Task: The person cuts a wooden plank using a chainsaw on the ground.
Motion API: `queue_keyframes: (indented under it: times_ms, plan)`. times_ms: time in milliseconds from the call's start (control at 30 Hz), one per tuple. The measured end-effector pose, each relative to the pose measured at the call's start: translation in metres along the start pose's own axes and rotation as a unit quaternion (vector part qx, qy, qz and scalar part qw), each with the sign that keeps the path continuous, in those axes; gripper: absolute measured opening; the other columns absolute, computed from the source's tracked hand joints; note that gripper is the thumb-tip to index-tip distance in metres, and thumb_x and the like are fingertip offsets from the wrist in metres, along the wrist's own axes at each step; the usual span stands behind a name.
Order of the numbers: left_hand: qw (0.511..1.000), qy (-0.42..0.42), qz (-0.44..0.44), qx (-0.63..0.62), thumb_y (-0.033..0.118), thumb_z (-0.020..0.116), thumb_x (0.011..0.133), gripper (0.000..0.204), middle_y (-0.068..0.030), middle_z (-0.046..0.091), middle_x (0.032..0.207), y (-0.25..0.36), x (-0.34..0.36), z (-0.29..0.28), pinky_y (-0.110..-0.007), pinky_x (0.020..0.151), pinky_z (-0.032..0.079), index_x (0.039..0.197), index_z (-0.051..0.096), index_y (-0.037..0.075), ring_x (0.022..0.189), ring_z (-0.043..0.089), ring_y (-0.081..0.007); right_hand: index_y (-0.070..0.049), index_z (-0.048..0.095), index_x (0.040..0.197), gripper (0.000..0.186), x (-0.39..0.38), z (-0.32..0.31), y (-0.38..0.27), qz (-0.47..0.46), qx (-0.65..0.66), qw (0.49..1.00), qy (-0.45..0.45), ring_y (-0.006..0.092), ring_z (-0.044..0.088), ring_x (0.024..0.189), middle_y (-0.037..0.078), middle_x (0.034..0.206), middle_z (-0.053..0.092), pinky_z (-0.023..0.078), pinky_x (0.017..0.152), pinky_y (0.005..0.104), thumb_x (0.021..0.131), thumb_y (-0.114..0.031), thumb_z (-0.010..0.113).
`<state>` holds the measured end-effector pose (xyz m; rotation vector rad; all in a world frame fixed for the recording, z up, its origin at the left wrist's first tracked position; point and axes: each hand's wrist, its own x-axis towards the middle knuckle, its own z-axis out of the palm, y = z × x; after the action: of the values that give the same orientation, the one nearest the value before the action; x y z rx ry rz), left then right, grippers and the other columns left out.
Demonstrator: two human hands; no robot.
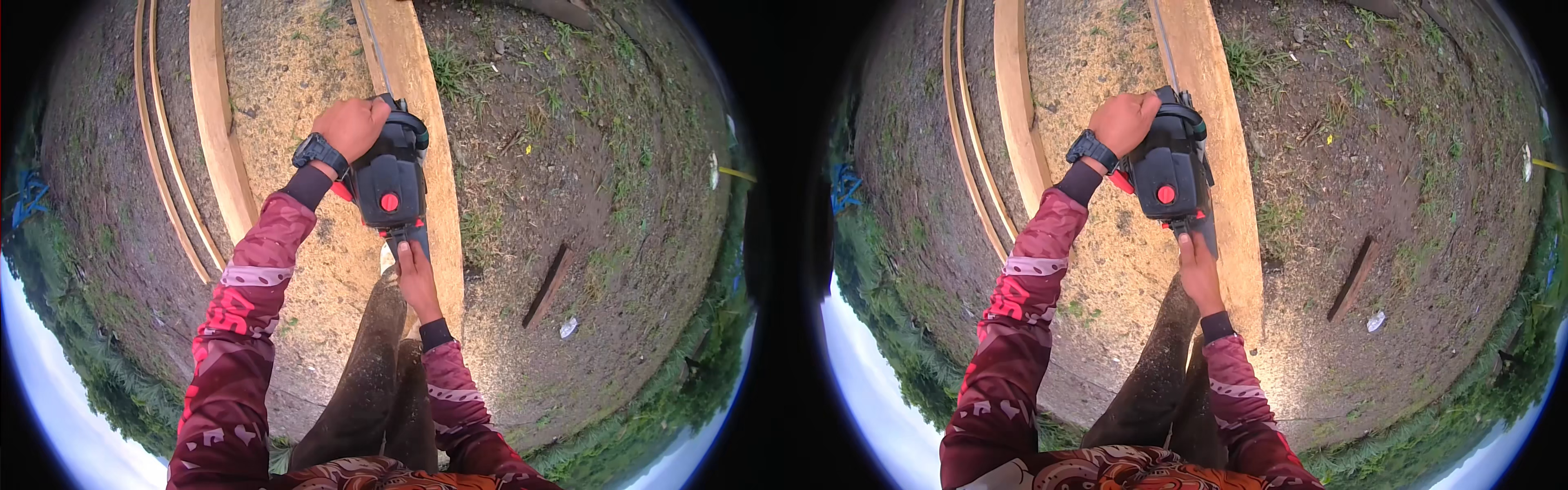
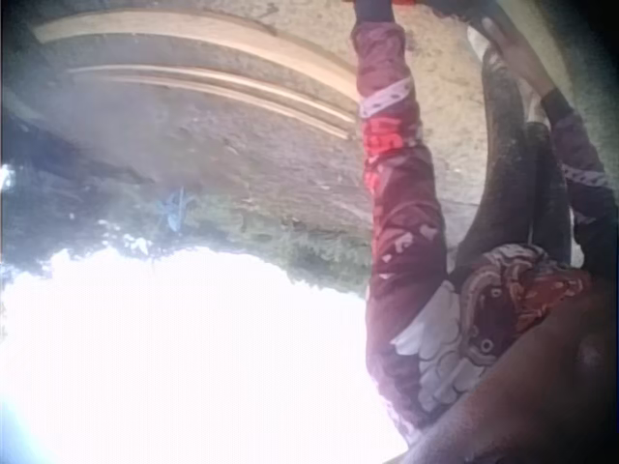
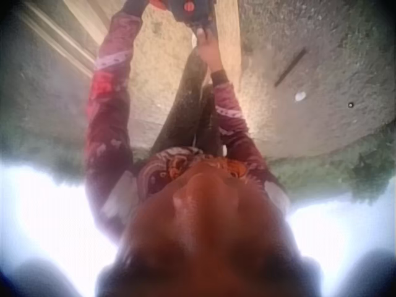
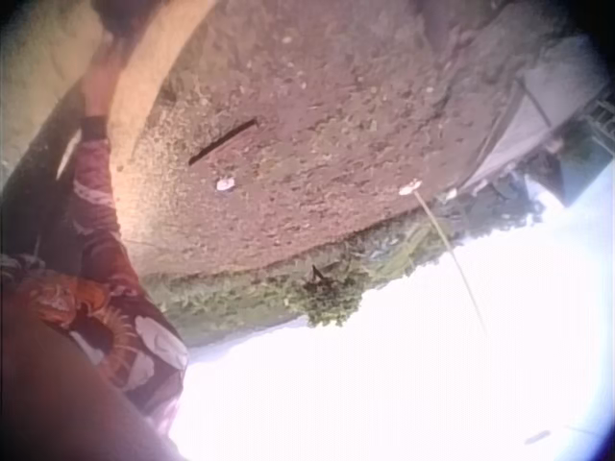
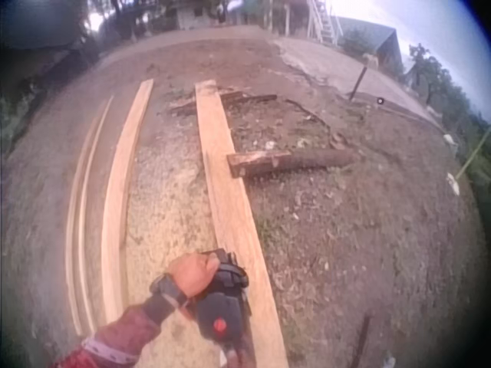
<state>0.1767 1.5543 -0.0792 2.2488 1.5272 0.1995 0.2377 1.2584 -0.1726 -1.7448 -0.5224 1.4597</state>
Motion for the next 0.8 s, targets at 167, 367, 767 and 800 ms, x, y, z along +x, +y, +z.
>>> queue_keyframes:
  times_ms: [167,367,767,800]
  plan:
    - [0.999,-0.031,-0.027,0.013,0.045,0.043,0.100,0.054,-0.0223,0.073,0.086,0.004,0.024,-0.018,-0.054,0.078,0.057,0.087,0.077,0.005,0.082,0.070,-0.0463,-0.003,0.060,0.114,0.039,0.015,0.003,-0.024,0.022,-0.001,1.000,-0.012,0.0078,0.043,0.068,-0.003,0.079,0.047,0.038,0.060,0.0274,0.112,-0.040,0.046]
    - [0.999,-0.036,-0.028,0.026,0.044,0.043,0.100,0.055,-0.0227,0.073,0.087,-0.001,0.037,-0.018,-0.053,0.078,0.057,0.087,0.077,0.004,0.083,0.071,-0.0461,-0.002,0.058,0.113,0.040,0.027,0.011,-0.022,-0.016,-0.004,1.000,0.011,0.0077,0.042,0.068,-0.004,0.080,0.046,0.038,0.062,0.0268,0.112,-0.041,0.047]
    - [1.000,-0.005,0.016,0.003,0.043,0.047,0.100,0.052,-0.0266,0.069,0.082,-0.013,0.081,-0.032,-0.055,0.073,0.053,0.084,0.073,0.001,0.079,0.067,-0.0497,0.000,0.060,0.116,0.045,0.053,0.019,-0.065,-0.024,-0.027,0.999,0.023,0.0114,0.043,0.066,0.000,0.074,0.046,0.039,0.062,0.0314,0.112,-0.043,0.046]
    - [1.000,-0.006,0.012,0.006,0.043,0.047,0.100,0.052,-0.0266,0.069,0.082,-0.012,0.082,-0.031,-0.055,0.073,0.053,0.084,0.073,0.001,0.079,0.067,-0.0496,0.000,0.060,0.115,0.045,0.054,0.018,-0.065,-0.023,-0.031,0.999,0.025,0.0115,0.044,0.066,0.000,0.073,0.047,0.039,0.062,0.0317,0.112,-0.043,0.046]
